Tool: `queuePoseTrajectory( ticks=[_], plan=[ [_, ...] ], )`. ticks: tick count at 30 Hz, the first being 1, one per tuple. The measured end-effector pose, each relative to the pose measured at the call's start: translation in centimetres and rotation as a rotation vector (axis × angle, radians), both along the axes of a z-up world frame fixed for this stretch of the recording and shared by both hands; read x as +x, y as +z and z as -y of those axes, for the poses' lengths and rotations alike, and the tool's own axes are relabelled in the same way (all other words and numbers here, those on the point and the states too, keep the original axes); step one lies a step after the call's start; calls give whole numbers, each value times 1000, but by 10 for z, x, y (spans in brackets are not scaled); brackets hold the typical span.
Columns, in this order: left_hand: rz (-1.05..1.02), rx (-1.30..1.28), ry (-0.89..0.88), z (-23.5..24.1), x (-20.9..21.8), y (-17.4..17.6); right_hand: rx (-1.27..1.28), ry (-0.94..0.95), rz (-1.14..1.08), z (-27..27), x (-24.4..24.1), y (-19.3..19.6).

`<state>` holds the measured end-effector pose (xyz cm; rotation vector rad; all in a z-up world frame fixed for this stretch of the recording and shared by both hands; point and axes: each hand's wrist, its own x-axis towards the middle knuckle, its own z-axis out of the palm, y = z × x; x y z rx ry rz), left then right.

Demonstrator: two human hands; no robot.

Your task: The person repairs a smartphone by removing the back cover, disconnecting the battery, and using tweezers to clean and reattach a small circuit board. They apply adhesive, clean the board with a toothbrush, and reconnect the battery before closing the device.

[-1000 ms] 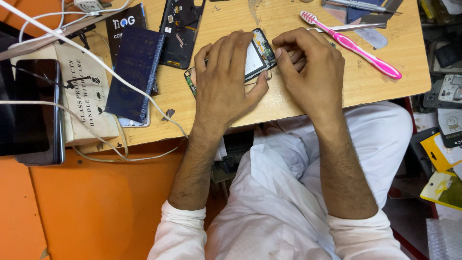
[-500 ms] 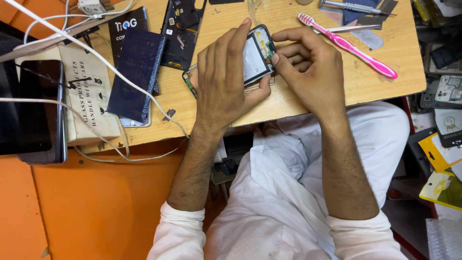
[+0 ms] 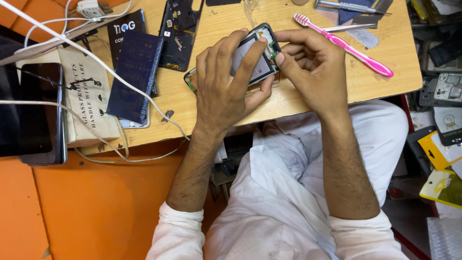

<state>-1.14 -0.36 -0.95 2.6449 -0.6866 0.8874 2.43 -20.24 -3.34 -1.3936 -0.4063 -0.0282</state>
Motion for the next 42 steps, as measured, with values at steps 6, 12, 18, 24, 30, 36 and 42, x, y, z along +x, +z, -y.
queuePoseTrajectory(
  ticks=[6,12,18,24,30,36,42],
  plan=[
    [-18,-3,4,3,2,-1,11,28,47,2,0,-1],
    [-11,25,-7,7,-2,-1,-6,8,41,0,-1,4],
    [-18,25,-22,4,-1,-4,26,27,56,1,-1,2],
    [8,3,-41,4,0,-8,-6,34,54,3,-1,1],
    [54,28,-39,4,-1,-10,-34,12,77,1,-2,2],
    [70,24,-51,4,0,-11,-46,2,95,1,-1,1],
    [77,24,-68,4,0,-12,-59,-14,83,-1,-1,-2]
  ],
)
